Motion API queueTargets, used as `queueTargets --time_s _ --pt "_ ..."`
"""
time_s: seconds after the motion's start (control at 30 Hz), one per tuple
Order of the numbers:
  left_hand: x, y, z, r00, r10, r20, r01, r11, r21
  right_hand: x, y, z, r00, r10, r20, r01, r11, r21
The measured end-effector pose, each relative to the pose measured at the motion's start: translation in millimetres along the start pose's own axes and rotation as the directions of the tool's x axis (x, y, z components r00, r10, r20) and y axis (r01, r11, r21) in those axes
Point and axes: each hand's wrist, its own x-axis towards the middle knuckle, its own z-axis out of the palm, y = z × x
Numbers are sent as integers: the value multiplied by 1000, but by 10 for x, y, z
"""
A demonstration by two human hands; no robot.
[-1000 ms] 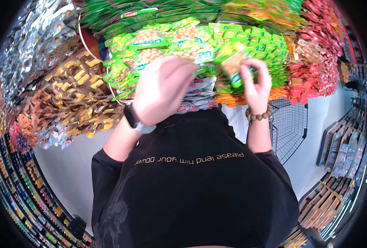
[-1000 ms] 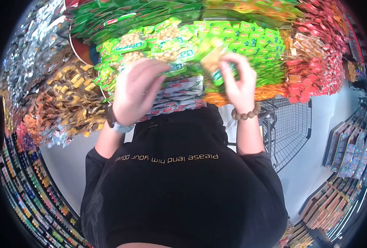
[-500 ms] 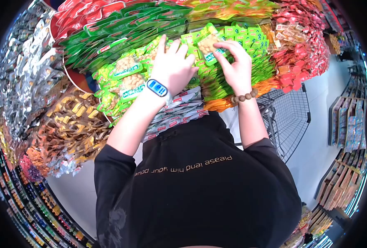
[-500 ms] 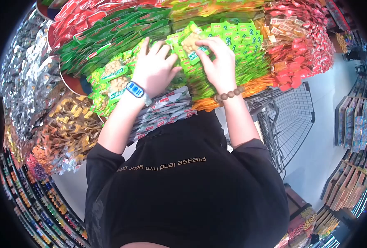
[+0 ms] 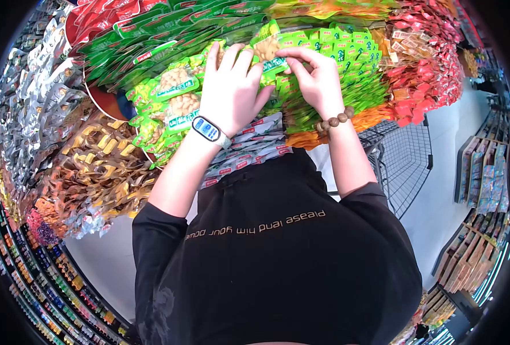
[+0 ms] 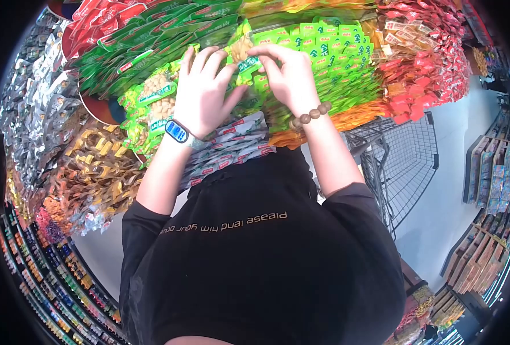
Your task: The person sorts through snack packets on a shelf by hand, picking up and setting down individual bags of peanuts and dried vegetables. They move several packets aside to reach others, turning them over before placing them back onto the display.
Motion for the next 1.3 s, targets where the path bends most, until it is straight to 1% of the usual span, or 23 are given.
queueTargets --time_s 0.03,0.13,0.23,0.3,0.37,0.43,0.47,0.5,0.53,0.63,0.7,0.73,0.8,0.87,0.97,1.0,1.03,1.07,1.1,1.13,1.17,1.27,1.3 --pt "-10 9 -12 1000 -15 6 15 1000 -10 13 64 14 998 -47 -31 48 998 33" --pt "-38 13 -56 999 -38 -15 37 999 -25 17 115 51 998 -51 -29 56 974 218" --pt "-42 21 -80 999 -40 -13 39 999 -25 33 145 47 983 83 162 -94 993 66" --pt "-55 26 -74 998 -56 18 57 998 -17 92 118 75 971 2 241 35 988 -150" --pt "-58 34 -65 998 -65 17 65 998 -8 187 -2 137 959 -38 282 123 948 -292" --pt "-72 47 -48 998 -67 -7 67 998 1 234 -68 136 963 -34 268 110 956 -273" --pt "-94 52 -72 998 -67 7 67 998 -4 257 -96 139 965 -33 261 105 959 -264" --pt "-130 77 -126 998 -66 20 67 998 -9 263 -133 138 971 -22 240 102 939 -328" --pt "-166 108 -192 997 -66 32 67 998 -14 278 -106 143 974 -49 220 118 943 -312" --pt "-366 220 -456 994 -96 55 101 990 -96 291 69 191 973 -142 182 189 942 -276" --pt "-519 241 -553 989 -126 75 136 981 -141 291 23 206 976 -107 192 166 931 -326" --pt "-584 239 -568 986 -151 75 160 978 -131 292 0 215 977 -90 195 155 923 -351" --pt "-717 222 -540 977 -200 72 207 972 -111 291 34 252 977 -139 160 186 925 -332" --pt "-780 191 -459 976 -216 33 218 972 -92 267 16 288 969 -200 147 239 911 -337" --pt "-770 209 -353 974 -227 -1 227 973 -36 226 -111 311 964 -182 194 247 882 -402" --pt "-767 213 -301 975 -221 -6 221 975 14 232 -103 308 963 -179 203 251 873 -419" --pt "-768 212 -246 977 -214 -10 214 975 65 236 -35 314 947 -269 174 319 852 -415" --pt "-766 216 -215 979 -205 -14 205 972 115 255 -32 293 959 -230 165 278 878 -390" --pt "-766 230 -211 977 -210 -25 212 975 61 268 -56 275 969 -190 155 235 901 -365" --pt "-767 240 -211 976 -216 -27 218 974 61 276 -70 259 979 -146 145 188 922 -338" --pt "-763 243 -212 975 -219 -30 220 974 61 298 -34 257 980 -128 155 175 922 -345" --pt "-772 239 -199 975 -219 -39 221 974 54 320 46 279 966 -190 173 242 897 -370" --pt "-775 233 -198 975 -219 -44 221 974 50 325 11 264 977 -136 167 187 921 -342"
